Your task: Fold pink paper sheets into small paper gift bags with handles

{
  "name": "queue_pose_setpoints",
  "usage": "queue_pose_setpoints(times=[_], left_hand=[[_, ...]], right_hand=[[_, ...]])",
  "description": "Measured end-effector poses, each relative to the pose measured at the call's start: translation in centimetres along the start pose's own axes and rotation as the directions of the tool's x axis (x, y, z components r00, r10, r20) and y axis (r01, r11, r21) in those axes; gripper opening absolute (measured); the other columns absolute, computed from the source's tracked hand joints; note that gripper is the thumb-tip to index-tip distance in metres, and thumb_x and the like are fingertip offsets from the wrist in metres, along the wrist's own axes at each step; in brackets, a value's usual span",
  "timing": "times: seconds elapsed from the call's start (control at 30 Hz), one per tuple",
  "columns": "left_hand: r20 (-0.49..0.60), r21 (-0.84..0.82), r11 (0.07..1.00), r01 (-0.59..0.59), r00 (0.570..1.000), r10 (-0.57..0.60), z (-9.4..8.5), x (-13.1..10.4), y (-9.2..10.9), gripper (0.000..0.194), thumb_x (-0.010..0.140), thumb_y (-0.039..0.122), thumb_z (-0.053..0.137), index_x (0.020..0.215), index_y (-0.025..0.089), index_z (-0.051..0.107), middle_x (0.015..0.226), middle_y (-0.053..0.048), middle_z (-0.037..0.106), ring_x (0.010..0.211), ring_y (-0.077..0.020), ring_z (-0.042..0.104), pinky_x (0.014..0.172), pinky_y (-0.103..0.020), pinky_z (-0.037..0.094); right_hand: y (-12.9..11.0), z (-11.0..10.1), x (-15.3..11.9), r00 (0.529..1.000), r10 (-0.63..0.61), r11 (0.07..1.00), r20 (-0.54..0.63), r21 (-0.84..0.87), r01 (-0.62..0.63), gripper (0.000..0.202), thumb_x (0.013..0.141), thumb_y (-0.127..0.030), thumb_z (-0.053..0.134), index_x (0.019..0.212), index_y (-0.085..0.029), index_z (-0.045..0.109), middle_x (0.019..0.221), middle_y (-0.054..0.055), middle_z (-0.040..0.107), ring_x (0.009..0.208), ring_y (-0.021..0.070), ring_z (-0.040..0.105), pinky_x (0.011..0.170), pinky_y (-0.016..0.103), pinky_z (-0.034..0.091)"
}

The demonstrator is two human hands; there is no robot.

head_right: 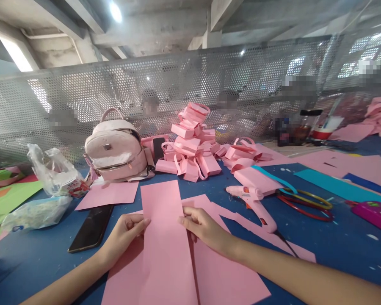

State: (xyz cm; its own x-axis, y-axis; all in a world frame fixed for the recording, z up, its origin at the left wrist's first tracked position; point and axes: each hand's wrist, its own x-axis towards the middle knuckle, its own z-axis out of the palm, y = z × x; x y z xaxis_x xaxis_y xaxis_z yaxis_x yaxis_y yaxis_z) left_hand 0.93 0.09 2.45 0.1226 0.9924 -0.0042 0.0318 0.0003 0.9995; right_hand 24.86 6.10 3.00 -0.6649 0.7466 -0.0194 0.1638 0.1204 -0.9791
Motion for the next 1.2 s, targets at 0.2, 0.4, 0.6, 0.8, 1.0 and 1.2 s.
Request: queue_pose_setpoints(times=[0.2, 0.4, 0.6, 0.8, 1.0, 1.2], left_hand=[[0.081, 0.120, 0.993, -0.017, 0.997, 0.007, 0.0, -0.2, 0.2, 0.058, 0.083, 0.060, 0.066, 0.051, 0.017, 0.044, 0.054, 0.004, 0.033, 0.054, -0.0096, 0.028, 0.052, -0.025, 0.022], [0.047, 0.045, 0.999, -0.007, 0.999, 0.005, -0.1, 0.0, 0.4, 0.054, 0.084, 0.059, 0.064, 0.052, 0.017, 0.055, 0.053, 0.002, 0.046, 0.052, -0.0106, 0.039, 0.052, -0.023, 0.033], [-0.061, -0.122, 0.992, -0.015, 0.998, 0.008, -0.9, 0.4, -1.2, 0.045, 0.079, 0.056, 0.072, 0.062, 0.015, 0.063, 0.054, 0.002, 0.052, 0.050, -0.0097, 0.047, 0.052, -0.021, 0.040], [-0.077, -0.193, 0.981, 0.010, 0.997, -0.025, -0.9, 0.4, -1.1, 0.043, 0.074, 0.054, 0.078, 0.062, 0.013, 0.067, 0.055, 0.002, 0.051, 0.049, -0.0082, 0.046, 0.051, -0.021, 0.042], [-0.144, -0.123, 0.992, 0.002, 0.989, -0.020, -0.5, 0.4, -0.9, 0.049, 0.075, 0.055, 0.076, 0.053, 0.014, 0.060, 0.051, 0.003, 0.045, 0.048, -0.0070, 0.040, 0.048, -0.020, 0.036], [-0.252, 0.083, 0.995, -0.049, 0.965, 0.068, -0.1, 0.1, -0.7, 0.048, 0.083, 0.047, 0.071, 0.049, 0.014, 0.058, 0.049, 0.000, 0.052, 0.050, -0.0100, 0.046, 0.050, -0.021, 0.036]], right_hand=[[0.0, 0.1, 0.2, 0.999, 0.039, 0.999, -0.009, 0.035, -0.039, 0.043, 0.086, -0.060, 0.064, 0.085, -0.016, 0.060, 0.069, 0.000, 0.056, 0.060, 0.0133, 0.048, 0.053, 0.024, 0.033], [0.3, 0.0, 0.1, 0.998, 0.055, 0.998, 0.036, -0.022, -0.054, 0.043, 0.081, -0.058, 0.069, 0.072, -0.017, 0.060, 0.062, -0.002, 0.051, 0.056, 0.0122, 0.042, 0.051, 0.024, 0.032], [-0.2, 0.0, -0.2, 0.985, 0.039, 0.999, 0.171, -0.006, -0.039, 0.045, 0.081, -0.058, 0.070, 0.064, -0.017, 0.061, 0.058, 0.000, 0.054, 0.060, 0.0168, 0.052, 0.055, 0.027, 0.043], [-0.4, 0.0, -0.1, 0.972, 0.059, 0.998, 0.226, 0.012, -0.063, 0.041, 0.082, -0.056, 0.069, 0.072, -0.016, 0.065, 0.064, 0.001, 0.056, 0.064, 0.0185, 0.055, 0.059, 0.029, 0.044], [-0.3, 0.0, -0.1, 0.970, 0.068, 0.997, 0.233, -0.041, -0.061, 0.046, 0.084, -0.059, 0.066, 0.069, -0.016, 0.058, 0.063, -0.001, 0.050, 0.059, 0.0137, 0.045, 0.055, 0.026, 0.036], [0.1, 0.1, 0.3, 0.999, 0.033, 0.998, 0.041, -0.058, -0.030, 0.048, 0.088, -0.063, 0.058, 0.073, -0.018, 0.052, 0.064, -0.003, 0.044, 0.058, 0.0122, 0.042, 0.054, 0.024, 0.032]])
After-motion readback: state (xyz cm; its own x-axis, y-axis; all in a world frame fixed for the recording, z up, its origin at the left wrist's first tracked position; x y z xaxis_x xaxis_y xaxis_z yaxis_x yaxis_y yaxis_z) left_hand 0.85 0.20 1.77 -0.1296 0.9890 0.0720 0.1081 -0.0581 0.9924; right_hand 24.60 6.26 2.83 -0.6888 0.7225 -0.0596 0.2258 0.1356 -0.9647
